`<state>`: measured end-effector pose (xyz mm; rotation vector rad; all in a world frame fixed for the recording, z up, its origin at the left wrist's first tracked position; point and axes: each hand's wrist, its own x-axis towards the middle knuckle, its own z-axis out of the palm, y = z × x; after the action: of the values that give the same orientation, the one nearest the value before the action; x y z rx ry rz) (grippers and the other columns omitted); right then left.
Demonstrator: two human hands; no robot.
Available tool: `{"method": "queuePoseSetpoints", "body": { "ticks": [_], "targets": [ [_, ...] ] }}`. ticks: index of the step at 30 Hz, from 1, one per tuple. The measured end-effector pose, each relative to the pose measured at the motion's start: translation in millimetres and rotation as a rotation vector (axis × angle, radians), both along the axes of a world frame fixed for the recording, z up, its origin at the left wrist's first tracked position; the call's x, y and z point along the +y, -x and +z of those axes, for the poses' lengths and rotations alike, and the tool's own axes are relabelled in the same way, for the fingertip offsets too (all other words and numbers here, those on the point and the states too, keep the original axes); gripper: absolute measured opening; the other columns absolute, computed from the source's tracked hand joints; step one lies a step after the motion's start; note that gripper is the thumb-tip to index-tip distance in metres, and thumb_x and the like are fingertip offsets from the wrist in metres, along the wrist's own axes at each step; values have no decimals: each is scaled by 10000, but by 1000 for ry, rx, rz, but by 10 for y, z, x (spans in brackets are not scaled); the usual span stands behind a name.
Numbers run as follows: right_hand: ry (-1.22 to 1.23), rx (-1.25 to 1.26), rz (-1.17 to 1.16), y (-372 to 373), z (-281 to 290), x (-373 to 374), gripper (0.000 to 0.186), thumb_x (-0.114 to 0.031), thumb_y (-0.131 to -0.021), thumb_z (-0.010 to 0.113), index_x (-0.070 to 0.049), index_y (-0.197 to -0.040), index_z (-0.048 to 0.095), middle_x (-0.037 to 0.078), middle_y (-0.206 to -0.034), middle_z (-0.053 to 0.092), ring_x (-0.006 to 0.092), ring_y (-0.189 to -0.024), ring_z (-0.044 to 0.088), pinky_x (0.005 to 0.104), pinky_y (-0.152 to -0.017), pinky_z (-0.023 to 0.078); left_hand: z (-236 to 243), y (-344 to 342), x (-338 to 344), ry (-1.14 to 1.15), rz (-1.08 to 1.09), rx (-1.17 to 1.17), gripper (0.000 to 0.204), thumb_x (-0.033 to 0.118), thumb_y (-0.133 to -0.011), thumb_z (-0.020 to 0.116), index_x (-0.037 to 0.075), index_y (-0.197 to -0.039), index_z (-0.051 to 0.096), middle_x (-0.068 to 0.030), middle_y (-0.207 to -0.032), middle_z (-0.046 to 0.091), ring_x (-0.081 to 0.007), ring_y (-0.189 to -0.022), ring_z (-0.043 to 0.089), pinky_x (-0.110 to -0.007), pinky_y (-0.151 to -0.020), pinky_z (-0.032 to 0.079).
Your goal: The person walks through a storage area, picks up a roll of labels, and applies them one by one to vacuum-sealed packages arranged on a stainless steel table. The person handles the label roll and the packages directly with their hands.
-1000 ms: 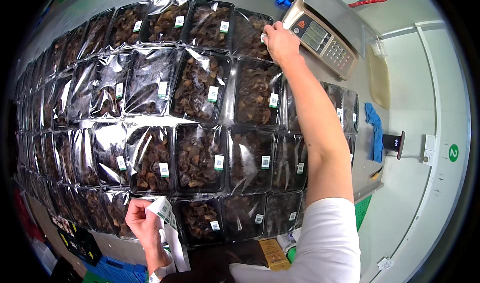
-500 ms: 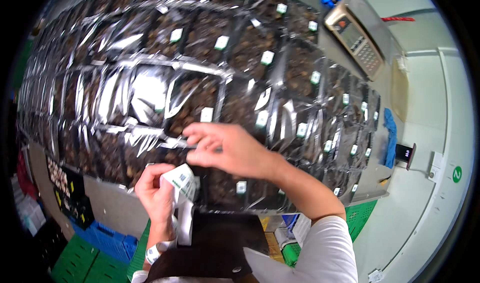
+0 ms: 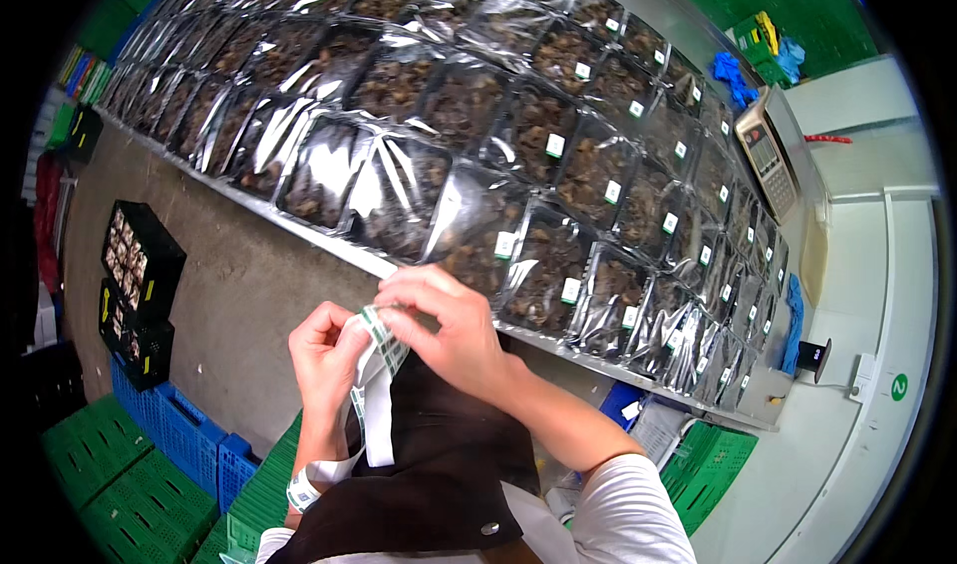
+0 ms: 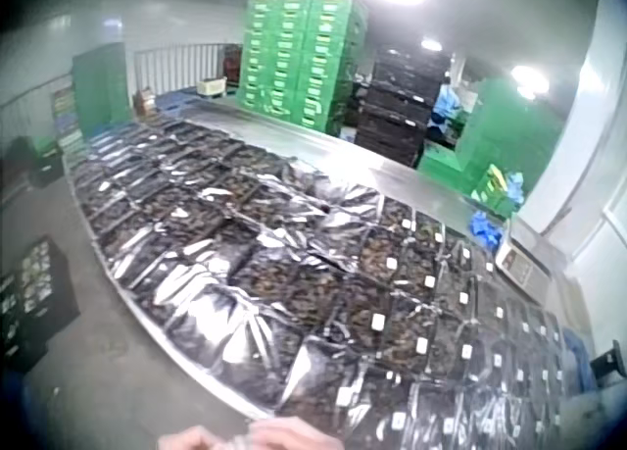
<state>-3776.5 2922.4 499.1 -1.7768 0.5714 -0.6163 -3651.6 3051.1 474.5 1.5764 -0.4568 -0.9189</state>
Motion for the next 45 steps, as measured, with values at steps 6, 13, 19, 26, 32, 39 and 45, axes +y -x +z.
{"method": "queuePoseSetpoints", "body": {
  "ticks": [6, 13, 19, 26, 32, 39, 45],
  "targets": [
    [547, 414, -109, -355, -260, -607, 201, -151, -825, 649, -18, -971, 611, 140, -1194, 545, 336, -1147, 494, 428, -927, 438, 86, -333, 413, 177, 125, -91, 54, -49, -797, 643, -17, -841, 640, 13, -745, 602, -36, -659, 522, -181, -592, 415],
    [850, 567, 6, -541, -848, -758, 228, -179, -748, 707, -38, -907, 625, 141, -1214, 532, 347, -1234, 421, 466, -1020, 331, 118, -427, 431, 208, 123, -8, 97, -75, -791, 630, -24, -872, 645, -21, -829, 629, -55, -726, 554, -191, -649, 445],
    [700, 501, -231, -533, -678, -588, 666, -134, -706, 743, -41, -1290, 439, 187, -1307, 445, 358, -1253, 379, 463, -1049, 279, 160, -542, 157, 212, 47, -110, 101, -26, -817, 645, -16, -917, 634, -16, -844, 623, -55, -742, 557, -191, -675, 448],
    [-392, 24, 24, -527, -100, -240, 373, -101, -836, 682, -18, -1187, 590, 101, -1038, 638, 148, -895, 632, 285, -790, 509, 12, -542, -416, 253, 44, 72, 150, -81, -802, 638, -42, -946, 629, -57, -901, 636, -75, -809, 590, -206, -709, 475],
    [-99, 3, -4, -682, -53, -516, 173, -76, -796, 714, -6, -947, 668, 71, -901, 651, 141, -855, 632, 276, -748, 506, -95, -630, -554, 96, 61, 117, 101, -12, -825, 678, 12, -776, 592, 14, -719, 614, -15, -624, 525, -168, -561, 418],
    [-553, 69, 220, -1112, -243, -719, 309, -105, -830, 708, 25, -1089, 603, 76, -913, 657, 122, -838, 630, 259, -758, 510, -87, -830, -521, 115, 224, 75, 133, 11, -821, 701, 28, -767, 581, 32, -705, 590, 1, -612, 496, -151, -544, 389],
    [-105, 56, 8, -1339, -280, -814, 127, -80, -789, 701, -18, -894, 664, 74, -843, 657, 168, -786, 639, 281, -703, 491, -167, -1054, -515, 29, 180, 157, 118, 0, -818, 693, 17, -819, 576, 38, -692, 578, 6, -587, 485, -143, -525, 370]
  ]
}}
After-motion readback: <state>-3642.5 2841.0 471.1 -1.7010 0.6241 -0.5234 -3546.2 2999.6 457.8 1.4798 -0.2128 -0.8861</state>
